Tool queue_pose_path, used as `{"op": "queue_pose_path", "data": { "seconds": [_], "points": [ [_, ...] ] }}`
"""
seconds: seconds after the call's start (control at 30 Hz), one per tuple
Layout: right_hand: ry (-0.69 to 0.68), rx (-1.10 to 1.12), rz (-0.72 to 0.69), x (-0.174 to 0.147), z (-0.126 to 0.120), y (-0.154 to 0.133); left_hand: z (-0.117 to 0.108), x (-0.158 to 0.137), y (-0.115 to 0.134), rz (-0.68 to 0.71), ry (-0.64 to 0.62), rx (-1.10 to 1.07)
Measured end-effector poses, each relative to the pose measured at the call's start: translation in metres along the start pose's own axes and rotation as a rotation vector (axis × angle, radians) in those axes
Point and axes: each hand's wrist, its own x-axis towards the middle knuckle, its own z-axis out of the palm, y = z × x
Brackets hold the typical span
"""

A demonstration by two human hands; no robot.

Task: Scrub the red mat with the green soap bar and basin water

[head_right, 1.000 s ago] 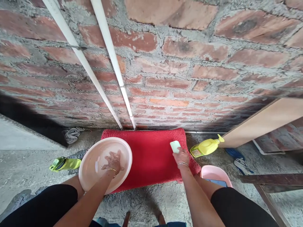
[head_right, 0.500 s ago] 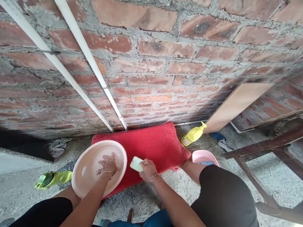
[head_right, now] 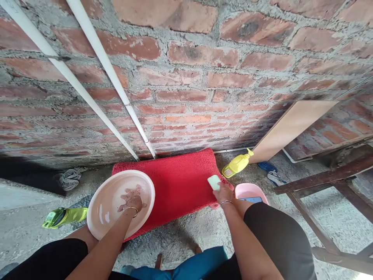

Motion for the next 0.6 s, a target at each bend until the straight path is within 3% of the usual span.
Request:
{"op": "queue_pose_path", "data": {
  "seconds": [0.1, 0.2, 0.3, 0.4, 0.5, 0.6],
  "points": [
    [0.064, -0.008, 0.097, 0.008, -0.012, 0.018, -0.002, -0.001, -0.002, 0.011, 0.007, 0.019],
    [0.049, 0.039, -0.061, -0.002, -0.004, -0.003, -0.004, -0.003, -0.005, 0.018, 0.007, 0.012],
    [-0.070, 0.036, -0.244, -0.019, 0.013, -0.041, -0.002, -0.009, -0.011, 0.050, 0.011, -0.039],
    [-0.142, -0.022, -0.331, -0.027, 0.020, -0.063, 0.002, -0.018, -0.016, 0.052, -0.014, -0.092],
    [-0.165, -0.113, -0.246, -0.018, 0.005, -0.053, 0.004, -0.026, -0.022, 0.052, -0.042, -0.095],
    [-0.157, -0.192, -0.082, -0.002, -0.026, -0.018, 0.001, -0.029, -0.028, 0.092, -0.047, -0.077]
  ]
}}
